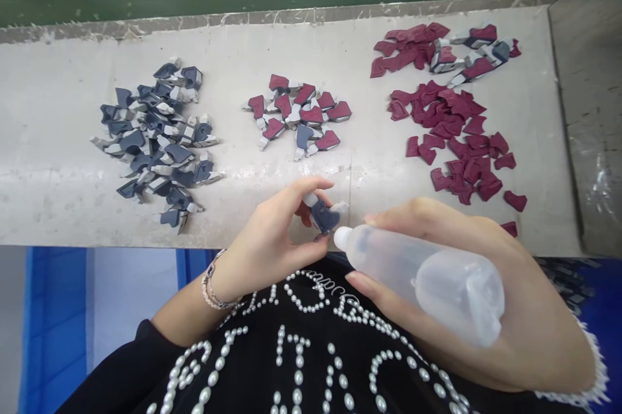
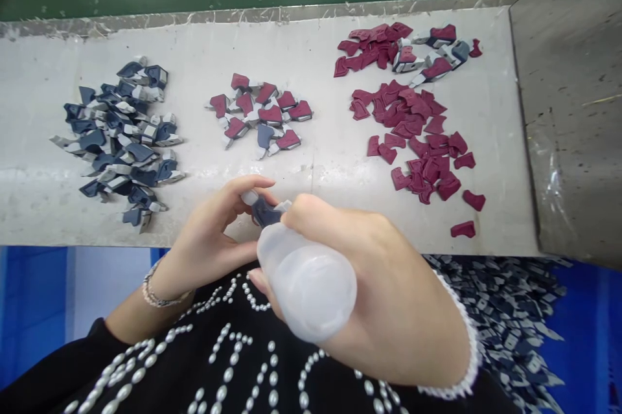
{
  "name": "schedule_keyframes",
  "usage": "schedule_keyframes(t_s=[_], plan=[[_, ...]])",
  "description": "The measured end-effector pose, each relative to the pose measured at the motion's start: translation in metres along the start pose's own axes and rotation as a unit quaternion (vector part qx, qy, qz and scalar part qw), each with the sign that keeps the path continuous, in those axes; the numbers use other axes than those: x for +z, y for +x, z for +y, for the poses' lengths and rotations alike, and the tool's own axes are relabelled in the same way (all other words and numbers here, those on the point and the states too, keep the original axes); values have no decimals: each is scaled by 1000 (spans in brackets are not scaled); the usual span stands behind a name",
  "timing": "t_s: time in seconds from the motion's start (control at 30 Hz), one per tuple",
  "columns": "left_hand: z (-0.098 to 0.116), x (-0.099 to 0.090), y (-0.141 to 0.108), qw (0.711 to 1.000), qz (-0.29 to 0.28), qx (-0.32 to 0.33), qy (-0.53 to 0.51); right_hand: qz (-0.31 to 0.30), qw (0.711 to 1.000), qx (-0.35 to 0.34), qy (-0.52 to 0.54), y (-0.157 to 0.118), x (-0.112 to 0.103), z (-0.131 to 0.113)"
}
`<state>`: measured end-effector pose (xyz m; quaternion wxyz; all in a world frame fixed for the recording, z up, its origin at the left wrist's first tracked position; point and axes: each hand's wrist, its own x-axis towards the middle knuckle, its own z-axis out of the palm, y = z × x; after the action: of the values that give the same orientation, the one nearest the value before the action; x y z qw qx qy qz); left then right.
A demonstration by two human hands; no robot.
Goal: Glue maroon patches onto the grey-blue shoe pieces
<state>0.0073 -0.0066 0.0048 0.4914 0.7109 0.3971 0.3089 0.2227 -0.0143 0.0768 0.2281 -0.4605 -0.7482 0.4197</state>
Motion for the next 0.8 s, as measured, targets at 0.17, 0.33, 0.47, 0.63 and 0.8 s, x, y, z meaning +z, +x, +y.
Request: schedule_keyframes(t_s=[0.17,0.33,0.47,0.63,0.8], plan=[[2,1,2,1000,-13,6,4,22,1000,3,7,0,0,0],[0,1,2,1000,-11,12,-22,41,999,3,16,2,1,1],[-2,2,1,997,18,2,-75,53,998,10,7,-1,1,0],[0,3,0,990,60,5,-131,45,999,-2,-3,-6,0,1],[3,3,1,984,80,17,-157,18,998,0,59,-13,-8,8]])
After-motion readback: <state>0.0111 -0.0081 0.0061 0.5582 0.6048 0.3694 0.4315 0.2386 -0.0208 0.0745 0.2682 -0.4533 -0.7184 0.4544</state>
